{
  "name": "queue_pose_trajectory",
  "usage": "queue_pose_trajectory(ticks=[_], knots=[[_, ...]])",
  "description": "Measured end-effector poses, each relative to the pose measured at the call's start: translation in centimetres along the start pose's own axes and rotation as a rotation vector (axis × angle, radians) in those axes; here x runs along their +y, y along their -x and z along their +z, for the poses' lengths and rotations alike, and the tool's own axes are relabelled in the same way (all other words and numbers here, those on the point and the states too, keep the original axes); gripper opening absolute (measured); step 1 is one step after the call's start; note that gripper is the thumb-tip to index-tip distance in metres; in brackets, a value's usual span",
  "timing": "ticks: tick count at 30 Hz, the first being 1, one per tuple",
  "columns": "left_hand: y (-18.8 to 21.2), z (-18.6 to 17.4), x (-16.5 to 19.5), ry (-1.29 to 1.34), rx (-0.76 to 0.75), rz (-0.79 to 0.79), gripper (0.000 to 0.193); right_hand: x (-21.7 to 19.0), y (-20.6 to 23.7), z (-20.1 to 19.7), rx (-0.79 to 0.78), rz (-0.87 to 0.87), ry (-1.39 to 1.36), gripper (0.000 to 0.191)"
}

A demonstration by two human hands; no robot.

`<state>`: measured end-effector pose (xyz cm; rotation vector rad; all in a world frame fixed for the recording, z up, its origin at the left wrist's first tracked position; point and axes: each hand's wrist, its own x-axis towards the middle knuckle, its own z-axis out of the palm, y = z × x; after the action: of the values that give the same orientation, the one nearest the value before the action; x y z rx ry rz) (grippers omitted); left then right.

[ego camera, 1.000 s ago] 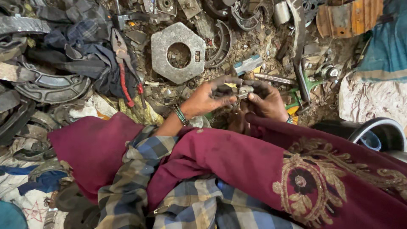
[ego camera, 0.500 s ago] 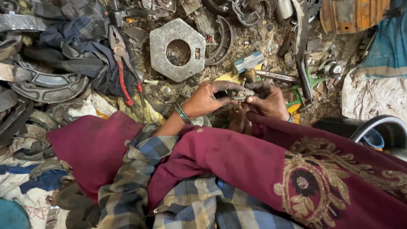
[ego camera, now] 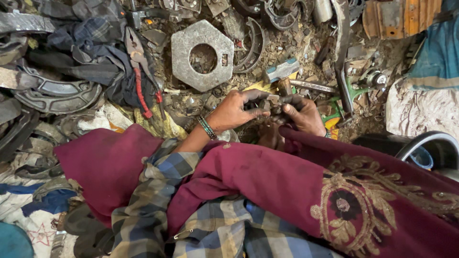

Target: The person sits on the ground and uses a hammer and chisel to strike and separate small metal components. They repeatedly position the parts, strike them, and inspect the results while surrounded by scrap metal and tools.

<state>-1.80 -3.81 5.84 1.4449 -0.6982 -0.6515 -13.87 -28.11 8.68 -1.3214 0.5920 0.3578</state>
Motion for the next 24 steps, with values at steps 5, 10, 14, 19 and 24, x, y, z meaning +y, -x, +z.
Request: queue_pose_trajectory(ticks=[5,10,14,19,24], knots=[[0.0,-0.3,0.4,-0.032,0.012,0.026,0.047,-0.8,0.3,0.2,-0.031,0.003,0.110,0.038],[-0.1,-0.5,1.2,-0.052,0.033,0.012,0.040,-1.3,0.4,0.3,-0.067,0.051,0.228,0.050],[-0.1,-0.3,1.1,-0.069,0.091,0.107,0.036,-1.1,0.2,0.0,-0.051,0.069,0.304,0.053],[-0.1,0.2,-0.5,-0.070,0.072,-0.058,0.038,-0.5,0.0,-0.4,-0.146,0.074,0.147,0.045],[-0.4,1.6,-1.9,-0.088,0.212,0.049,0.062,-0.4,-0.8,0.4,-0.092,0.040,0.224,0.038]])
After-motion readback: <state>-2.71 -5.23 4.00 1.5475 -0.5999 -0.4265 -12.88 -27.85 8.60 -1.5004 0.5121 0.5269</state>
